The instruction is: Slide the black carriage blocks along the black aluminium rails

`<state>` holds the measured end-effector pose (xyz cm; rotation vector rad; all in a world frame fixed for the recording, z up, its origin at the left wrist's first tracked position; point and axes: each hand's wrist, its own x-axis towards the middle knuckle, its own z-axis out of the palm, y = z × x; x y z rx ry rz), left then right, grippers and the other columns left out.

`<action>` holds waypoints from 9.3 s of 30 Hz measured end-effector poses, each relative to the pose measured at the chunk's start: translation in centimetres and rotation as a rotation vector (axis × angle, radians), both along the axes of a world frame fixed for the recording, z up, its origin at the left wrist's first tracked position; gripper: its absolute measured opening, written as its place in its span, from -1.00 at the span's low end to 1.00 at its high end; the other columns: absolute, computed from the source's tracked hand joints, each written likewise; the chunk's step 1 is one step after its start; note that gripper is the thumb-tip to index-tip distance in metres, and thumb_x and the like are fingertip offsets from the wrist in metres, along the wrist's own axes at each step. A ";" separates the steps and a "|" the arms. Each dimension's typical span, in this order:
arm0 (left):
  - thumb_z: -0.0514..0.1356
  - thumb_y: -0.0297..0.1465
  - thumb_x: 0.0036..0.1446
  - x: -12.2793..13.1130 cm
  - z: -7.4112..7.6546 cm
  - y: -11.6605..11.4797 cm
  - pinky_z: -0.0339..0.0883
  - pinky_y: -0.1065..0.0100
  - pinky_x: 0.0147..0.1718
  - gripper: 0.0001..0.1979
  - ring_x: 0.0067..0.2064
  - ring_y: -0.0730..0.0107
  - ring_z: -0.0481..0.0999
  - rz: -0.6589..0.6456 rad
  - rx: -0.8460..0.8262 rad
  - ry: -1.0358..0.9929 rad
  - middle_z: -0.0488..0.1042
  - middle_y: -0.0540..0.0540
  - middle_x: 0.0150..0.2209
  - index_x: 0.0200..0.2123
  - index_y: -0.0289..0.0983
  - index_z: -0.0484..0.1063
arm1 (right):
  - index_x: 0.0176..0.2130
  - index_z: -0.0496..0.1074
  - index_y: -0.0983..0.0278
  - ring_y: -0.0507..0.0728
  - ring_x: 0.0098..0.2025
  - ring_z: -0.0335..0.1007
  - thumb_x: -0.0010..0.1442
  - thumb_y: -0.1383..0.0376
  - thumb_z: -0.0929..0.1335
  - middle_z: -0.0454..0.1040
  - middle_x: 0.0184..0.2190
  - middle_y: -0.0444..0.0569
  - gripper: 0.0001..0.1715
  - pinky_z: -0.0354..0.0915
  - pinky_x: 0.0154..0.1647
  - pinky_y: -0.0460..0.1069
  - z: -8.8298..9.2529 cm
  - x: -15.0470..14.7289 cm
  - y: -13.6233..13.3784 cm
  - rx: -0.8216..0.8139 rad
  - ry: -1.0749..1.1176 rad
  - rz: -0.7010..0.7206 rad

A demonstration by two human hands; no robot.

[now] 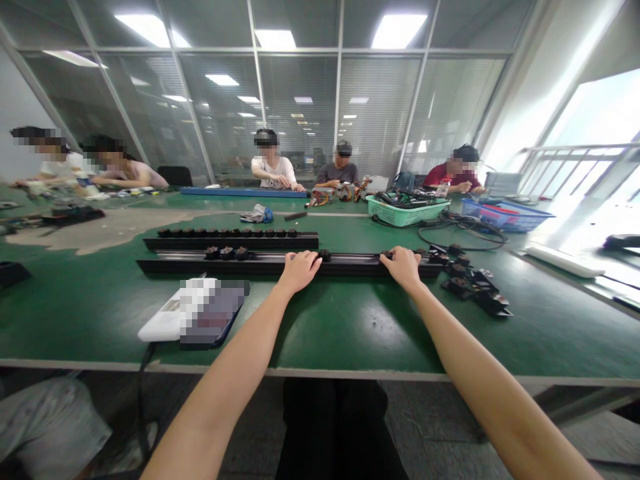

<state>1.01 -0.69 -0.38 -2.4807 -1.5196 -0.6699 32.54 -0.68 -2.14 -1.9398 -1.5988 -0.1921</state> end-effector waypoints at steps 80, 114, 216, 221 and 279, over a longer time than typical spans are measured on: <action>-0.07 -0.24 0.50 -0.2 0.0 0.1 0.09 0.04 0.20 -0.65 0.16 0.15 0.50 -0.011 -0.024 -0.027 0.59 -0.17 0.10 0.08 -0.15 0.47 | -0.18 0.57 0.34 0.40 -0.03 0.40 0.21 0.08 0.31 0.59 -0.15 0.26 -0.58 0.11 0.04 0.20 0.2 2.9 -0.1 -0.013 0.045 -0.164; -0.08 -0.23 0.51 -0.2 -0.3 0.3 0.11 0.04 0.19 -0.64 0.18 0.14 0.51 -0.019 -0.015 -0.028 0.59 -0.18 0.12 0.09 -0.16 0.46 | -0.18 0.56 0.36 0.40 0.01 0.37 0.22 0.11 0.33 0.58 -0.12 0.27 -0.61 0.10 0.06 0.21 0.7 2.9 -0.5 -0.019 0.031 -0.172; -0.08 -0.22 0.51 0.0 -0.1 0.0 0.10 0.05 0.18 -0.64 0.18 0.13 0.50 -0.013 -0.021 -0.030 0.59 -0.18 0.10 0.08 -0.16 0.46 | -0.19 0.59 0.35 0.42 -0.06 0.46 0.17 0.09 0.32 0.59 -0.19 0.29 -0.57 0.17 0.02 0.25 0.4 6.0 -0.5 -0.087 0.051 -0.362; -0.08 -0.23 0.51 0.1 0.0 -0.1 0.10 0.05 0.18 -0.64 0.18 0.12 0.50 -0.015 -0.029 -0.027 0.59 -0.19 0.10 0.08 -0.18 0.46 | -0.11 0.58 0.38 0.44 0.03 0.44 0.21 0.11 0.32 0.57 -0.09 0.34 -0.55 0.16 0.06 0.24 0.4 6.2 -0.3 -0.122 0.061 -0.367; -0.08 -0.23 0.52 0.0 -0.2 0.1 0.11 0.05 0.17 -0.64 0.17 0.15 0.51 -0.012 -0.015 -0.019 0.60 -0.18 0.10 0.07 -0.19 0.46 | 0.03 0.49 0.44 0.45 0.13 0.39 0.22 0.16 0.35 0.50 0.05 0.41 -0.50 0.14 0.18 0.29 -0.1 6.8 -0.4 -0.069 0.114 -0.478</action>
